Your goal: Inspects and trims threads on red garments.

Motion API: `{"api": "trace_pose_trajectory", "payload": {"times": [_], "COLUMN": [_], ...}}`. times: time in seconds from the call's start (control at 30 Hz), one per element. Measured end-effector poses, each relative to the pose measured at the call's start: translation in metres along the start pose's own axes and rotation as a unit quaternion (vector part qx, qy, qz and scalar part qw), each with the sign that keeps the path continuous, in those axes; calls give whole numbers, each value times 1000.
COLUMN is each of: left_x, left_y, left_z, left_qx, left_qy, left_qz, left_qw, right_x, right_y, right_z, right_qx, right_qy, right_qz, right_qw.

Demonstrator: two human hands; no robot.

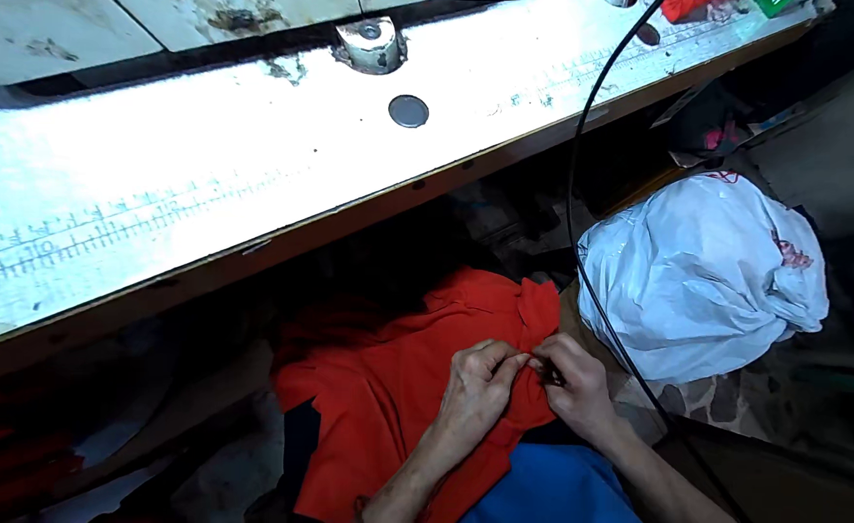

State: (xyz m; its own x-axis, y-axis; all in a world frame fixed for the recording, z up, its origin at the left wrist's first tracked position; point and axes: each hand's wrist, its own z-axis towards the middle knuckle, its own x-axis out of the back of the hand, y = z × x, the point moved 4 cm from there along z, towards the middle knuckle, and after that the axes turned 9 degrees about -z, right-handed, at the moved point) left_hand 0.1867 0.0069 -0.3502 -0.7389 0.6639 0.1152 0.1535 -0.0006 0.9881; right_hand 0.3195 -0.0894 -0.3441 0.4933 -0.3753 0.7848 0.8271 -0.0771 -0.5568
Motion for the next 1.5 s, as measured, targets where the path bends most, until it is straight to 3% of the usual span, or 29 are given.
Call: {"api": "trace_pose_trajectory", "payload": {"times": [0.07, 0.13, 0.2, 0.23, 0.3, 0.47, 0.53, 0.63, 0.73, 0.8, 0.9, 1.1, 1.27, 1.43, 1.5], "left_x": [6, 17, 31, 38, 50, 62, 60, 46, 31, 24, 20, 28, 30, 35, 37], "left_y": [-5, -10, -12, -12, -12, 1, 5, 12, 17, 15, 10, 1, -4, 6, 13], "left_z": [-2, -2, -4, -6, -7, 2, 4, 5, 5, 6, 7, 10, 1, 7, 6], "left_qx": [43, 111, 144, 144, 118, 33, -6, -63, -72, -12, 81, 131, 138, 95, 75], "left_qy": [38, 103, 177, 204, 230, 238, 218, 102, 21, -40, -116, -93, -52, -4, -8], "left_qz": [-69, -198, -284, -290, -270, -196, -132, -48, 3, 30, 73, -92, -185, -195, -155], "left_qw": [996, 968, 931, 924, 928, 951, 967, 992, 997, 999, 987, 983, 972, 976, 985], "right_x": [-6, -4, -2, 0, 5, 34, 44, 50, 42, 35, 27, 19, 28, 42, 47], "right_y": [1, 10, 23, 27, 33, 39, 42, 38, 21, 14, 12, 12, 6, -63, -85], "right_z": [0, 4, 7, 8, 9, 45, 62, 64, 40, 24, 12, 7, 1, 43, 74], "right_qx": [20, -123, -339, -392, -409, -349, -329, -221, -120, -100, -136, -157, -146, -45, -14], "right_qy": [14, -6, -6, 3, 14, 71, 98, 16, -44, -67, -75, -78, -59, -159, -130], "right_qz": [7, 130, 321, 381, 433, 420, 365, 195, 113, 112, 132, 156, 159, 181, 177], "right_qw": [1000, 984, 884, 837, 803, 835, 866, 955, 985, 986, 979, 972, 975, 970, 976]}}
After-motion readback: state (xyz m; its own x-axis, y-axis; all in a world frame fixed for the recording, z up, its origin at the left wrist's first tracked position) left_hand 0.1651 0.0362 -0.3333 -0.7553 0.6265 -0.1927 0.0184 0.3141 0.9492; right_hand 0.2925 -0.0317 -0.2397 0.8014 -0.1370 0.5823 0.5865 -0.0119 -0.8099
